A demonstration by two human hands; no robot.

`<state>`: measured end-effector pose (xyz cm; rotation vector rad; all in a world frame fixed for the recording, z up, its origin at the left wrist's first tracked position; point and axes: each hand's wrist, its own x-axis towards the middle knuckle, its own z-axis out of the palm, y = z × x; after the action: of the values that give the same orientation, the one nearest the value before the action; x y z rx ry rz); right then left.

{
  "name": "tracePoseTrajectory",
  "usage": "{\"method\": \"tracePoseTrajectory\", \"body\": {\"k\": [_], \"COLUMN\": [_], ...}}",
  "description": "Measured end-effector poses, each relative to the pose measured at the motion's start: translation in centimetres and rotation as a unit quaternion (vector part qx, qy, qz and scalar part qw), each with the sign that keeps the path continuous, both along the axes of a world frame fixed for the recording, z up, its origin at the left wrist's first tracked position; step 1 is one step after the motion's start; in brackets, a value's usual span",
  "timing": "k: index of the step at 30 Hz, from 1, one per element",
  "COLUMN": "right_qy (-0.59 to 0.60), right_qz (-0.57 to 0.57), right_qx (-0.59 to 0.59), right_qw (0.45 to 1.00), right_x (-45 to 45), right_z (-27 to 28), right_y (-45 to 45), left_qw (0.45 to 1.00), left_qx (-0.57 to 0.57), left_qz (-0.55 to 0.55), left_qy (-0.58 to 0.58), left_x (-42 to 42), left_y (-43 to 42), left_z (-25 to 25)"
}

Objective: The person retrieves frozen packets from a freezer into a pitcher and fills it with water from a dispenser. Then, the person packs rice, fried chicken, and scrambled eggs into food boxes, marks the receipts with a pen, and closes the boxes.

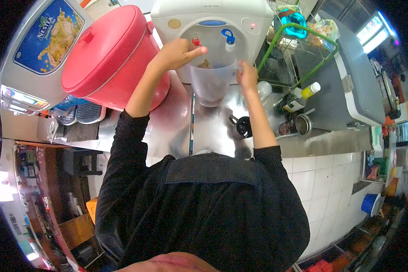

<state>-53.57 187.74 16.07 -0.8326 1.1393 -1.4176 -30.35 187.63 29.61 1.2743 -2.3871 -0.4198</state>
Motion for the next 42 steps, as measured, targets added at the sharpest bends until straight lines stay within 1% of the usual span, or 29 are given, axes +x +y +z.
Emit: {"method": "tracePoseTrajectory", "body": {"k": [1, 3, 4, 6, 7, 9, 12, 15, 18, 19, 21, 25, 27, 28, 31, 34, 36, 37, 39, 40, 42], "right_qy": [-0.005, 0.116, 0.175, 0.049, -0.014, -0.013, -0.019, -0.003, -0.008, -0.014, 0.011, 0.037, 0.013, 0.002, 0.086, 0.009, 0.037, 0.052, 0.001, -0.026, -0.009], "right_qz": [0.01, 0.023, 0.027, 0.017, 0.015, 0.032, 0.04, 0.032, 0.032, 0.036, 0.026, 0.023, 0.015, 0.014, 0.011, 0.089, 0.094, 0.097, 0.085, 0.08, 0.091], "right_qx": [-0.004, -0.087, -0.119, -0.035, 0.004, -0.014, -0.02, -0.026, -0.045, -0.056, -0.062, -0.087, -0.061, -0.053, -0.099, -0.09, -0.103, -0.114, -0.086, -0.07, -0.092], "right_qw": [1.0, 0.989, 0.977, 0.998, 1.0, 0.999, 0.999, 0.999, 0.998, 0.998, 0.998, 0.995, 0.998, 0.998, 0.991, 0.992, 0.99, 0.987, 0.993, 0.994, 0.992], "right_x": [-0.4, 0.8, 1.2, 1.1, 1.3, 0.9, 0.7, 0.8, 1.3, 1.4, 1.3, 2.3, 1.5, 1.3, 2.0, 1.2, 1.2, 1.2, 1.1, 1.2, 1.7], "right_z": [-0.3, -0.6, -1.3, -0.7, -0.3, -0.7, -0.2, 0.1, 0.1, 0.2, 0.1, 1.1, 0.0, -0.2, 0.2, -0.4, -0.9, -0.7, -1.1, -1.4, -0.3], "right_y": [-0.3, -0.8, -0.1, 0.4, 0.1, -0.6, -0.4, -0.5, -0.1, -0.1, -0.3, 0.2, 0.0, -0.8, -0.9, -1.3, -1.4, -1.9, -2.5, -2.6, -2.5], "left_qw": [1.0, 0.999, 0.999, 0.999, 1.0, 1.0, 1.0, 0.999, 0.996, 0.997, 0.998, 0.993, 0.988, 0.988, 0.985, 0.985, 0.98, 0.984, 0.991, 0.991, 0.991], "left_qx": [-0.011, -0.044, -0.023, 0.011, 0.009, 0.015, 0.014, 0.007, 0.033, 0.035, 0.04, 0.097, 0.137, 0.137, 0.147, 0.143, 0.164, 0.145, 0.109, 0.109, 0.106], "left_qz": [-0.007, -0.018, -0.011, 0.009, 0.004, -0.01, -0.001, 0.004, 0.016, 0.02, 0.029, 0.017, 0.021, 0.016, 0.0, 0.012, 0.022, 0.02, 0.019, 0.022, 0.027], "left_qy": [-0.004, -0.014, -0.021, -0.029, -0.014, 0.015, -0.028, -0.041, -0.081, -0.064, -0.031, -0.062, -0.075, -0.077, -0.086, -0.094, -0.114, -0.103, -0.077, -0.076, -0.077], "left_x": [0.0, 0.2, 0.2, 0.1, 0.3, 0.4, 0.4, 0.3, 0.1, 0.1, 0.2, 0.2, -0.4, -0.5, -0.8, -0.7, -0.9, -1.0, -0.9, -0.9, -0.9], "left_y": [-0.3, -0.9, -0.8, -0.1, -0.2, -0.1, -0.4, -0.9, -0.8, -1.2, -2.2, -3.2, -3.0, -3.1, -2.3, -3.0, -3.3, -3.5, -3.2, -3.1, -3.3], "left_z": [-0.7, -0.7, -1.0, 0.4, 0.4, -0.2, 0.3, 0.0, 0.9, 0.5, -0.3, 0.1, 1.1, 1.8, 1.9, 1.9, 1.3, 1.1, 0.9, 0.6, 0.6]}}
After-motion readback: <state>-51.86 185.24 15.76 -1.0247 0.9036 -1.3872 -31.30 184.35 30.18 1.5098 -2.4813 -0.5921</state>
